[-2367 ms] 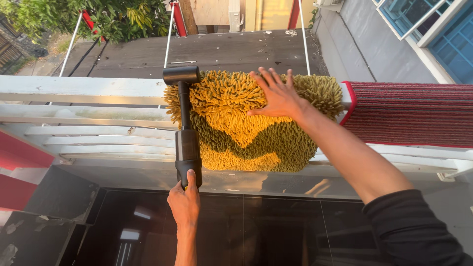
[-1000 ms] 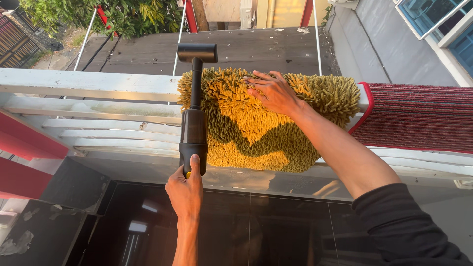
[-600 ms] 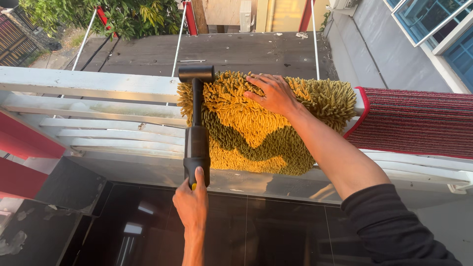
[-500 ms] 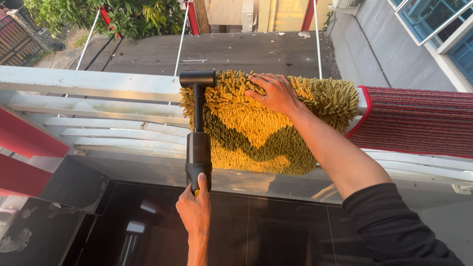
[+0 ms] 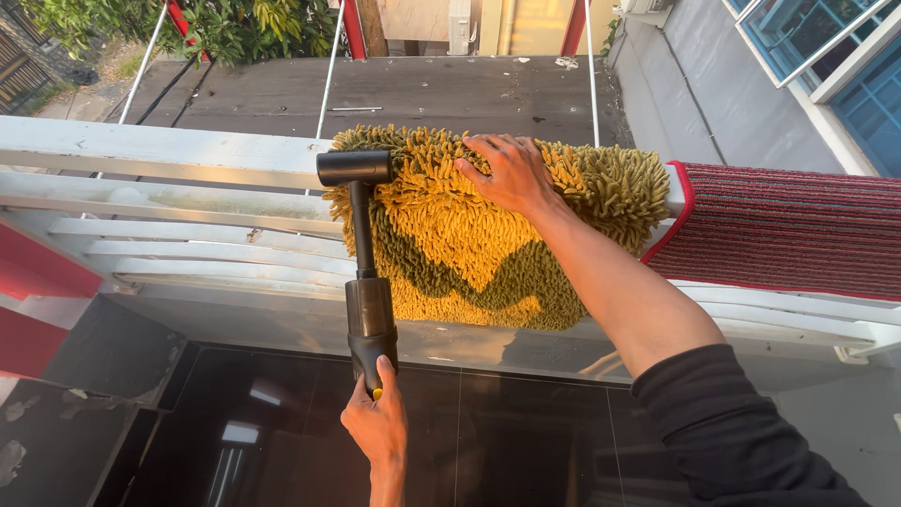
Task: The person vacuums two rugs hanging on a balcony railing using a handheld vacuum cleaner, moving the vacuum head over the surface of the rugs while holding them steady by hand.
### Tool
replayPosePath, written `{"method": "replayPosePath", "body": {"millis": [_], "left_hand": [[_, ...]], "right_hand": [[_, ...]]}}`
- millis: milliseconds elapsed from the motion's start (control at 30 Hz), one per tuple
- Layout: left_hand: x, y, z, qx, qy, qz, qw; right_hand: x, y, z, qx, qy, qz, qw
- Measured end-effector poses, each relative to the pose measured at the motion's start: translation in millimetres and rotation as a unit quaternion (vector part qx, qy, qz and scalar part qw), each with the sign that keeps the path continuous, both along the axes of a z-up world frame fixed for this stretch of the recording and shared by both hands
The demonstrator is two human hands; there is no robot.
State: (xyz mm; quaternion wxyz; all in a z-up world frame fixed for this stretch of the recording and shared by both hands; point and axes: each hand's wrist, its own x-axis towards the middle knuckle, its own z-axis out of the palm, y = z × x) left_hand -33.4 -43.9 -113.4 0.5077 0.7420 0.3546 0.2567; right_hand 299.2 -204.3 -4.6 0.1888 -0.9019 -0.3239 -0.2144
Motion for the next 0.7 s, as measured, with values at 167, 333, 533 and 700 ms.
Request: {"method": "replayPosePath", "body": {"millis": [167, 333, 533, 700], "left_hand": [[0.6, -0.5, -19.4, 0.005, -0.02, 0.012, 1.0], [-2.1, -0.1, -39.8, -0.006, -0.018, 0.028, 0.999], [-8.2, 2.8, -65.9, -0.005, 0.011, 0.033, 0.999], [-12.0, 5.3, -78.2, 0.033, -0.007, 0.057, 0.998]], "right_hand": [[6.1, -3.0, -5.4, 0.009, 0.02, -0.011, 1.0], [12.4, -1.4, -11.5, 0.014, 0.014, -0.014, 1.0], [13.7, -0.9, -12.8, 0.005, 0.007, -0.029, 1.0], [10.6, 0.0, -9.1, 0.001, -0.007, -0.028, 1.0]]}}
